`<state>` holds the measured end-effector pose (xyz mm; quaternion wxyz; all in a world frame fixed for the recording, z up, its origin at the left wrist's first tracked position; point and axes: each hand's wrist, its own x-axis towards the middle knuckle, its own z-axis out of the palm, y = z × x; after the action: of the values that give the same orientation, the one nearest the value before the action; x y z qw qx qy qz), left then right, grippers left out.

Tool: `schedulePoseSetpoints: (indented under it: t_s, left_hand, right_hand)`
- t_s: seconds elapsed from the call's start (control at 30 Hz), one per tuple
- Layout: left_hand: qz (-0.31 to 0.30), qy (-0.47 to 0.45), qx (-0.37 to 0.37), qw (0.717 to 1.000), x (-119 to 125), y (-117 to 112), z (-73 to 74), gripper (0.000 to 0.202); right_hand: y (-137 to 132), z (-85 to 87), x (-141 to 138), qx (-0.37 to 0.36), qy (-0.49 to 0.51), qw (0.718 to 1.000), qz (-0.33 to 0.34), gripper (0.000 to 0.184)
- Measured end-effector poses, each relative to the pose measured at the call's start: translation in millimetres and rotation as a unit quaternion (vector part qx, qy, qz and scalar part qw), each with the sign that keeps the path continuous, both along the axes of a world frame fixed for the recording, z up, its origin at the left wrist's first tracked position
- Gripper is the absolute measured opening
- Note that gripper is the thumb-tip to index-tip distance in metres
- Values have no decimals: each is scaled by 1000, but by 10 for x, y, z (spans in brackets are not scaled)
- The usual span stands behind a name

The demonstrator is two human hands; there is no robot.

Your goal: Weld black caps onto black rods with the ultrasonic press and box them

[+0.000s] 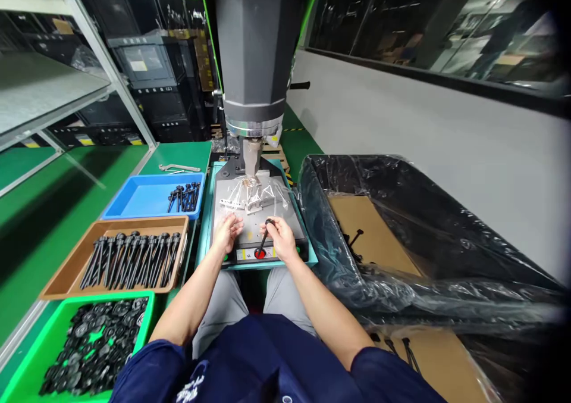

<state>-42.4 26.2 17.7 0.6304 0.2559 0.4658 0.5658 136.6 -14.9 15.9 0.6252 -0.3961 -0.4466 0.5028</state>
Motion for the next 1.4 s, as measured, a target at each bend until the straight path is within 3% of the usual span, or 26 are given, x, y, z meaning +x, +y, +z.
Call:
schedulePoseSetpoints:
  t_s: [0.1,0.23,0.43,0.57,0.7,0.83,0.97,1.07,1.17,1.3,1.4]
  left_hand:
    - [-49,101,65,992,23,-382,-69,50]
    - [-139,222,208,942,102,-751,8,44]
    - [-93,297,284,907,152,-822,103,11]
    - [-96,303,294,902,134,-829,74,13]
    - [-93,306,269,909,123,-857,79,16]
    - [-107,308,221,919,83,-959,114,23]
    - [-146,279,200,928,-11,-1143,121,28]
    - [-171,292,192,921,-144,-1320,192,26]
    - [-167,387,187,887,-394,-1506,398,21]
    - [-57,501,146,851,-993,-1613,734,18]
    - [27,603,60,795,-1524,-1507,851,21]
  right_hand:
    - [-80,103,-11,30,-50,998,6,42]
    - [-227,239,-126,68,-100,993,10,34]
    - [-400,340,-322,139,-140,980,5,31]
    - [-420,313,-359,158,-141,977,-1,30]
    - [-416,296,-353,128,-135,983,1,33]
    - [-432,274,-293,53,-101,988,99,44]
    - [-387,191,-308,3,-102,983,154,39]
    - [-361,137,-426,1,-81,982,171,38]
    - [-372,129,-516,36,-51,979,195,45]
    - [-371,146,-469,44,-50,980,188,53]
    - [-397,151,-368,22,-69,979,188,44]
